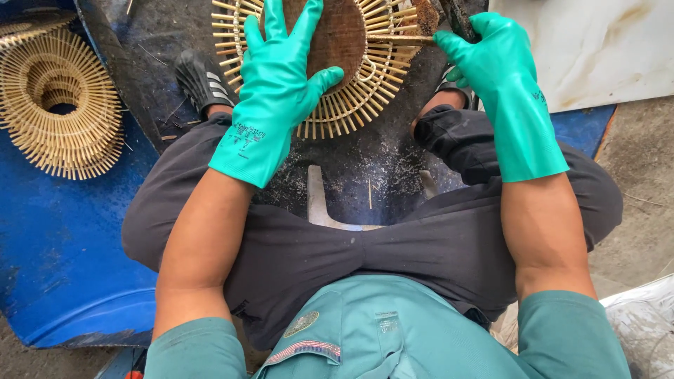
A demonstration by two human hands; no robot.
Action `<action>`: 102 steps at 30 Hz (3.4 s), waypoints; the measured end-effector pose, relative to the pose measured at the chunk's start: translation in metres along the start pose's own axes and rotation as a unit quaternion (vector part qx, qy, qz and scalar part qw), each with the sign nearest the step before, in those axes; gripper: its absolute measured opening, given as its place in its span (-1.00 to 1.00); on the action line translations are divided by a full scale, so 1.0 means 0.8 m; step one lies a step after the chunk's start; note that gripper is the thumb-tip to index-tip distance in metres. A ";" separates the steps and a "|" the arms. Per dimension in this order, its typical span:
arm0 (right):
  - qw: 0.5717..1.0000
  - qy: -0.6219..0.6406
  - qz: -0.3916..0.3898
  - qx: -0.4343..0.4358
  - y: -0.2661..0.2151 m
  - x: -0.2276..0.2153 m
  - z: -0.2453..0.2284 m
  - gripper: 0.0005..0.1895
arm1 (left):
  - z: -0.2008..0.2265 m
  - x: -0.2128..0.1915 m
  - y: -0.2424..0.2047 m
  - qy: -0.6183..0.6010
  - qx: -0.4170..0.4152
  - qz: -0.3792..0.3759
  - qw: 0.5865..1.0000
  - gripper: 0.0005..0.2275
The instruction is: The recorder is using a chisel or similar tool to refine and shape a circular bamboo or wood furniture component.
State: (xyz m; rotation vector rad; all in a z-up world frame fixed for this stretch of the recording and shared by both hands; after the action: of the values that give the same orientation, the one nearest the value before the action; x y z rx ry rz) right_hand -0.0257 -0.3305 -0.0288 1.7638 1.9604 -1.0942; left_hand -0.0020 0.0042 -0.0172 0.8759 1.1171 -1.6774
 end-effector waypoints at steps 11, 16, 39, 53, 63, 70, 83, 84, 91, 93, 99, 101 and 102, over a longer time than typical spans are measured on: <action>0.995 0.096 0.025 0.014 0.001 -0.007 -0.008 -0.68 | 0.010 -0.015 -0.016 -0.050 -0.080 -0.036 0.995 -0.08; 0.998 0.058 -0.001 -0.010 0.002 0.014 0.017 -0.63 | 0.003 -0.002 -0.013 -0.013 -0.047 -0.026 0.998 -0.11; 0.999 0.003 0.011 -0.037 0.005 0.013 0.002 -0.65 | 0.003 -0.009 -0.006 -0.027 -0.024 -0.007 0.999 -0.17; 0.925 0.276 0.044 -0.257 -0.105 -0.039 -0.140 -0.81 | 0.010 -0.006 -0.006 -0.080 -0.050 0.027 0.995 -0.20; 0.927 0.248 0.006 -0.282 -0.111 -0.019 -0.128 -0.89 | 0.007 0.000 0.001 -0.051 -0.043 0.016 0.998 -0.24; 0.926 0.204 -0.004 -0.318 -0.122 -0.013 -0.151 -0.89 | 0.009 -0.007 -0.002 -0.035 -0.048 -0.001 0.998 -0.22; 0.939 0.214 -0.003 -0.271 -0.102 -0.027 -0.141 -0.87 | -0.008 -0.005 0.003 -0.004 0.060 0.032 0.998 -0.17; 0.942 0.261 0.007 -0.211 -0.098 -0.030 -0.133 -0.88 | -0.006 -0.004 -0.001 0.015 0.036 0.028 0.999 -0.20; 0.986 0.139 0.096 -0.006 -0.022 -0.014 -0.044 -0.80 | 0.001 0.004 0.003 -0.052 -0.053 0.017 0.997 -0.11; 0.989 0.117 0.089 -0.007 -0.011 0.001 -0.030 -0.78 | 0.002 -0.006 0.006 -0.034 -0.042 0.003 0.999 -0.12; 0.992 0.114 0.050 0.005 -0.001 0.014 -0.028 -0.75 | -0.001 -0.014 0.007 -0.018 -0.013 -0.014 1.000 -0.16; 0.990 0.132 0.042 0.015 -0.003 0.011 -0.030 -0.76 | -0.004 -0.013 0.009 -0.025 -0.007 -0.013 1.000 -0.15; 0.990 0.139 0.033 0.022 -0.005 0.009 -0.032 -0.76 | -0.006 -0.012 0.011 -0.023 -0.003 -0.025 0.999 -0.16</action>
State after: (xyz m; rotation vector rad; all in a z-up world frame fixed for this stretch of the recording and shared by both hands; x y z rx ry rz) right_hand -0.0244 -0.3074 -0.0151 2.0855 2.0265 -0.9193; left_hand 0.0099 0.0096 -0.0129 0.8086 1.1209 -1.7255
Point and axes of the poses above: each hand's wrist, its own y-axis towards the middle knuckle, its own x-axis out of the palm, z = x × y, the point moved 1 cm from there along y, towards the middle knuckle, and after that the axes turned 11 degrees about -x, right-handed, at the moved point
